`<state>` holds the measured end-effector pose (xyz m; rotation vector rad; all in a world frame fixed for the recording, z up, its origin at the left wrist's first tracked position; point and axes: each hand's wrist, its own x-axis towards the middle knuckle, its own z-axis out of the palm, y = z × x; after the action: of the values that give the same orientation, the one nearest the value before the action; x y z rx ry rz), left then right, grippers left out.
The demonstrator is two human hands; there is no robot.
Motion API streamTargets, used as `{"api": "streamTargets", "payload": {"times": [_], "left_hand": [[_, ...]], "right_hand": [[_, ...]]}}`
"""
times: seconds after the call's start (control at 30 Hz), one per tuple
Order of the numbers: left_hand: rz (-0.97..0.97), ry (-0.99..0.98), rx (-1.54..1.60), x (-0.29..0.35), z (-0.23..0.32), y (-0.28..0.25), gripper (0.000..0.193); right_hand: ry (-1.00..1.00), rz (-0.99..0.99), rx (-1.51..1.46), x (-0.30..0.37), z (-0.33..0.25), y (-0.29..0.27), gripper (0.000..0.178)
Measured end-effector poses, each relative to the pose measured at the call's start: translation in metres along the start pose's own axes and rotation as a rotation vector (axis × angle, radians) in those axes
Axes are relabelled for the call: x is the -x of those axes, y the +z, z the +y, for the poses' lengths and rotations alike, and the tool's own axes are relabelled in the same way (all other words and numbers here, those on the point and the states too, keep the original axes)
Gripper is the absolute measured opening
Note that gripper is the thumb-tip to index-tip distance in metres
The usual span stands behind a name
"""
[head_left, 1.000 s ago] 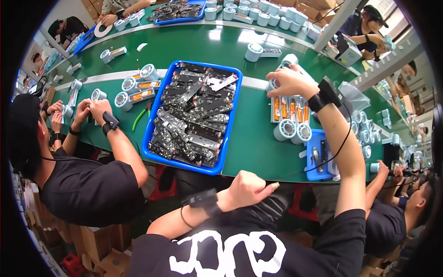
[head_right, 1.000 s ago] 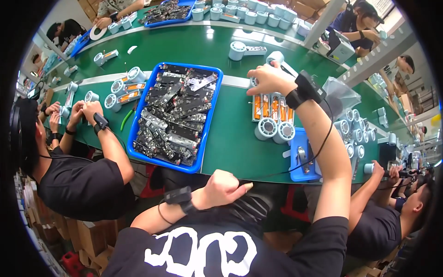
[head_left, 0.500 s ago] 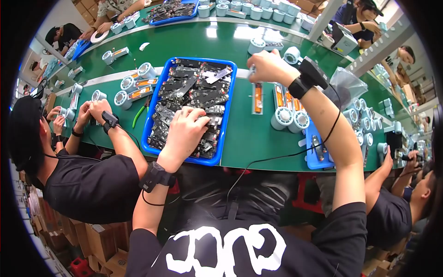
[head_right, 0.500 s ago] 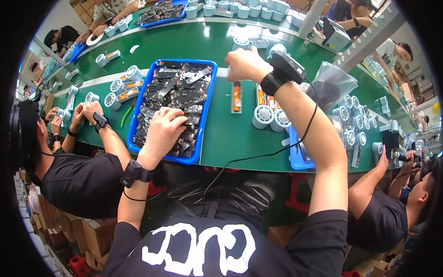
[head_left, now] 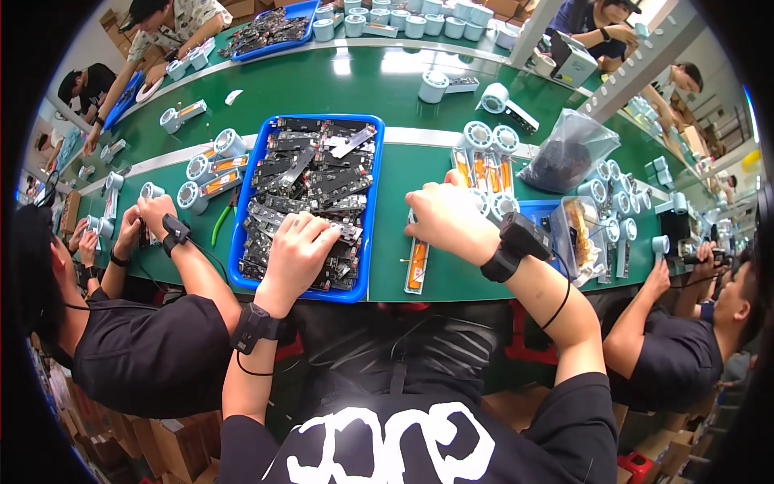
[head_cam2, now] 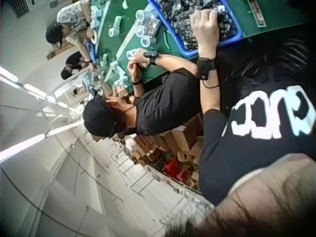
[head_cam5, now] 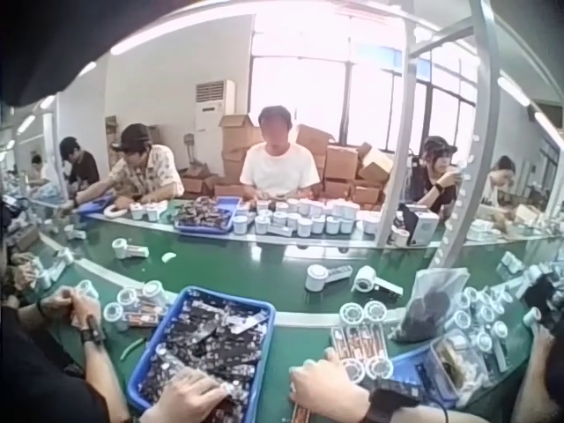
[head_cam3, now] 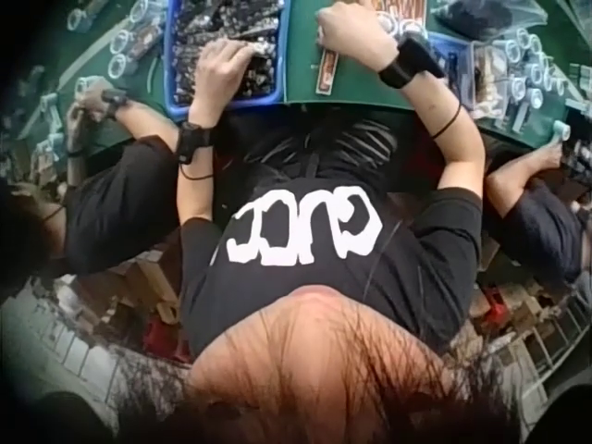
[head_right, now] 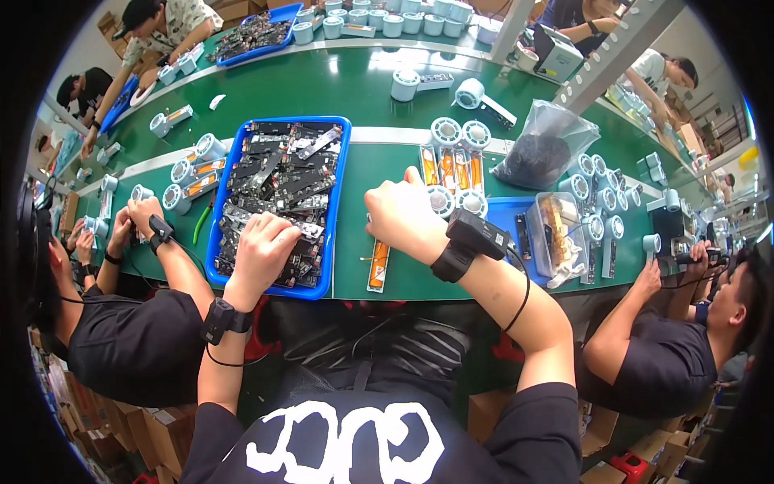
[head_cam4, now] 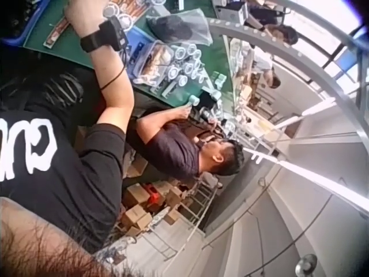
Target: Assemble small electronic components and plastic housings on a factory production line.
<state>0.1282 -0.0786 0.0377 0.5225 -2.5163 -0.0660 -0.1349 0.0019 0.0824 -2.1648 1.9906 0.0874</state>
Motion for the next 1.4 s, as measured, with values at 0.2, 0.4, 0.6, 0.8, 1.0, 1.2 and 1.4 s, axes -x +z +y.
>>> {"api": "streamTargets", "payload": {"times": [0.2,0.4,0.6,0.8,1.0,1.2,1.4], "left_hand": [[0.093,0.112,0.096,-0.013,-0.004,-0.011,0.018],[0.242,-0.047,0.471,-0.014,0.035,-0.026,0.022],[-0.041,-0.761,1.631,0.021,0.095,0.006,0.017],[-0.108,-0.972,1.868,0.032,0.120,0.042,0.015],[-0.025,-1.073,1.677,0.028,0.136,0.058,0.021],[0.265,-1.061,1.596,0.016,0.152,0.064,0.028],[0.436,-1.033,1.461,0.006,0.155,0.095,0.026]], "right_hand": [[0.014,0.337,-0.030,0.010,0.014,0.007,0.032],[0.077,0.831,-0.531,0.055,0.012,0.011,0.023],[0.114,0.743,-0.834,0.085,-0.021,0.074,0.019],[0.091,0.678,-0.716,0.065,-0.033,0.078,0.015],[-0.052,0.681,-0.467,0.058,-0.023,0.082,0.014],[-0.019,0.820,-0.744,0.048,-0.031,0.095,0.015],[-0.099,0.849,-0.662,0.055,-0.017,0.094,0.021]]}}
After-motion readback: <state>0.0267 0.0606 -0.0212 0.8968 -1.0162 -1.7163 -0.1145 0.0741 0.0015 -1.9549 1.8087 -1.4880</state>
